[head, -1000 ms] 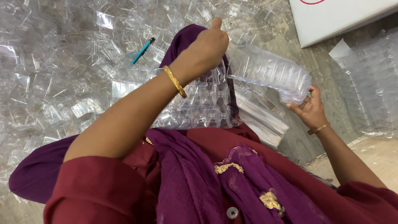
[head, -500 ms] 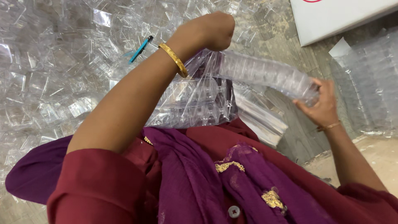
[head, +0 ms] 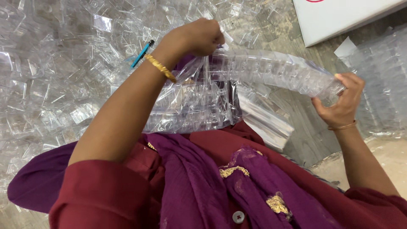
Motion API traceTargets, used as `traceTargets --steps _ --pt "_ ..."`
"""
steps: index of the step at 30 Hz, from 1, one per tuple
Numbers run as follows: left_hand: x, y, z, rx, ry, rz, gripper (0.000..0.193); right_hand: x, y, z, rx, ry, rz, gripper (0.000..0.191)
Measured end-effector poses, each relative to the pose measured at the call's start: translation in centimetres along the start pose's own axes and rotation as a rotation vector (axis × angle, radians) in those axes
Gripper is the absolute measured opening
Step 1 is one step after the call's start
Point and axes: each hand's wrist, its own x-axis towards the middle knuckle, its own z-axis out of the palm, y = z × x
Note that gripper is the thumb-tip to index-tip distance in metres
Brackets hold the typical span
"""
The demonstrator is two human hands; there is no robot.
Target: The person sits cross-legged on the floor surrounded by clear plastic boxes and scrap, holding a utility knife. They pick up small clear plastic boxes one at a time, cut and trim the edges with the knife, and set the trimmed boxes aside on the floor.
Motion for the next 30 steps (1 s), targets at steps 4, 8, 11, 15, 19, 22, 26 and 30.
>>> traceTargets --steps 4,8,11,15,19,22,26,30 --pt "-2.7 -0.1 -0.2 -0.225 -0.022 -0.034 0.022 -0.9 0.7 1.4 0.121 0.011 0.028 0.070" --pt "-4.2 0.1 0.3 -0.719 0.073 0.013 0.040 -1.3 1.6 2.6 0.186 0.047 -0.052 0.072" --pt "-4.5 -0.3 1.0 -0.772 0.075 0.039 0.045 -1.5 2.0 3.0 0.177 0.073 -0.075 0.077" --pt "-4.3 -1.0 2.8 -0.867 0.078 -0.037 0.046 -1.9 1.8 3.8 0.117 0.039 -0.034 0.077" --pt "-3.6 -2.0 4.3 -1.104 0.071 -0.102 0.035 -1.9 0.8 7.1 0.240 -0.089 0.062 0.074" --pt "-3.4 -2.2 5.1 -1.111 0.103 -0.110 0.033 -1.4 -0.2 10.8 0.270 -0.233 0.086 0.076" --pt "-4.3 -1.3 5.0 -1.058 0.245 -0.027 0.037 -0.1 -1.4 14.6 0.541 -0.341 0.268 0.081" --pt "-6.0 1.3 3.7 -0.588 0.661 0.242 0.030 0.7 -3.2 16.1 0.989 -0.392 0.391 0.081"
